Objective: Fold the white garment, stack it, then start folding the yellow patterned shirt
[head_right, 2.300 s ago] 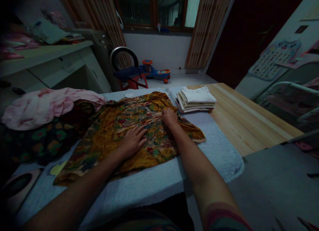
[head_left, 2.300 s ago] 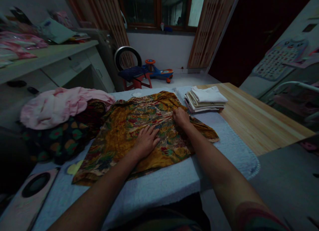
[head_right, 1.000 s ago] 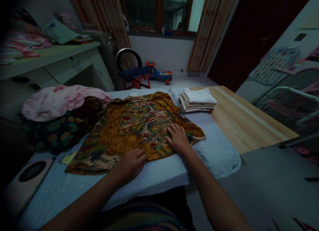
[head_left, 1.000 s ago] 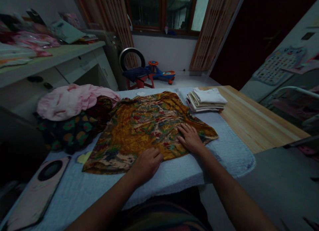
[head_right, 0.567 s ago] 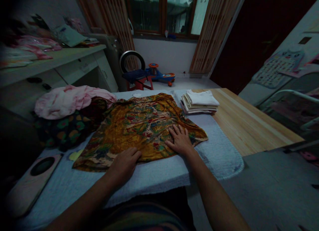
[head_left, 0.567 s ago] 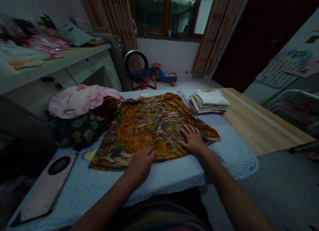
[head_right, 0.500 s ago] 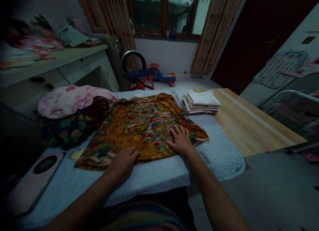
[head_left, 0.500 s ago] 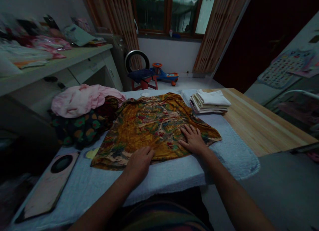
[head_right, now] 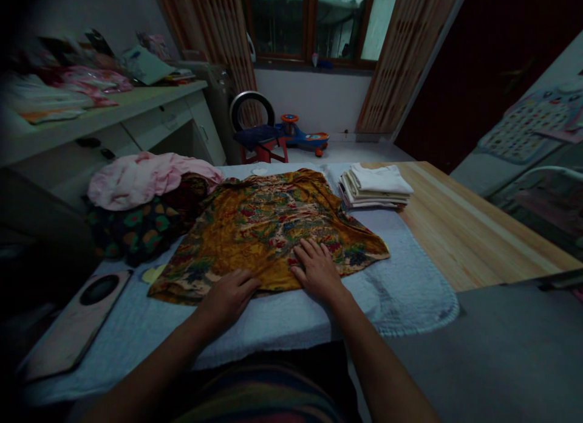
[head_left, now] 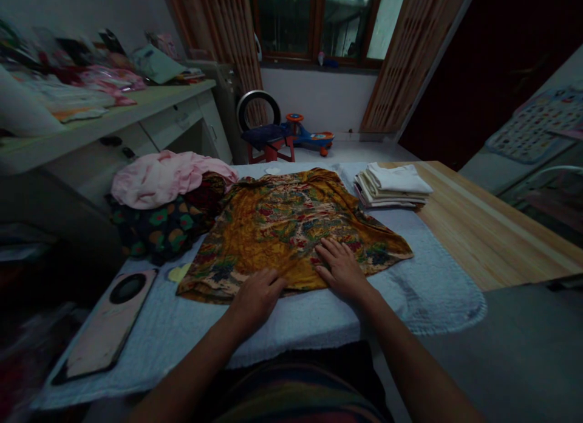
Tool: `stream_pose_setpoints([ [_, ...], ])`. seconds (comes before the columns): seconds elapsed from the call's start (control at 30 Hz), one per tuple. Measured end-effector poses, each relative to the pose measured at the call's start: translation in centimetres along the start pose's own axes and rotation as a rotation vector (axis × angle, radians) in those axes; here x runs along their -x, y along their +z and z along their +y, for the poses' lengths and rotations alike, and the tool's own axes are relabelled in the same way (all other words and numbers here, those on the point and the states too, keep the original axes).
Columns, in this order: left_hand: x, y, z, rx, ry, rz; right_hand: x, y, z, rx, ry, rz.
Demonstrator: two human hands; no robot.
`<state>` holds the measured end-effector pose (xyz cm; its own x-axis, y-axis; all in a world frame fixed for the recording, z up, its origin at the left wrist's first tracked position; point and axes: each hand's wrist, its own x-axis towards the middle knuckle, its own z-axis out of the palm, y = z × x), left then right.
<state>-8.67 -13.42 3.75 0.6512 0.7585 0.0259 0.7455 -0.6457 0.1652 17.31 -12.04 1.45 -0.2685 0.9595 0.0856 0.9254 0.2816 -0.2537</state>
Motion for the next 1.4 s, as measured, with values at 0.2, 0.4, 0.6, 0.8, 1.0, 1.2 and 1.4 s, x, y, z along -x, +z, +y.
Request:
stream_pose_setpoints([
  [0.2,1.2,-0.1,-0.9,0.098,-0.08,-0.022,0.0,-0.1,-0.1,0.042,0.022,-0.04],
  [0.4,3.4,-0.8,-2.5,0.17,-0.163,-0.018,0.1,0.1,0.0,0.059,0.022,-0.048],
  [0.6,1.9,-3.4,-3.8,0.365,-0.11,-0.029,-1.2,-1.1,-0.9,0.008,0.024,-0.055],
  [0.8,-2.8,-1.7,-3.8,0.243,0.002,0.067,-2.8,0.4,-2.2,-0.035,-0.018,0.086],
  [1.0,-2.1,0.8,-5.7,0.084,-0.023,0.007,-2.6,1.8,-2.2,0.017,0.037,0.084],
  [1.2,1.0,1.2,-9.6,-0.049,-0.232,0.053,-2.7,2.3,-2.1,0.023,0.129,0.113],
  [1.4,1.9,0.5,-11.8,-0.192,-0.463,0.105,-2.8,2.3,-2.3,0.051,0.145,0.083],
])
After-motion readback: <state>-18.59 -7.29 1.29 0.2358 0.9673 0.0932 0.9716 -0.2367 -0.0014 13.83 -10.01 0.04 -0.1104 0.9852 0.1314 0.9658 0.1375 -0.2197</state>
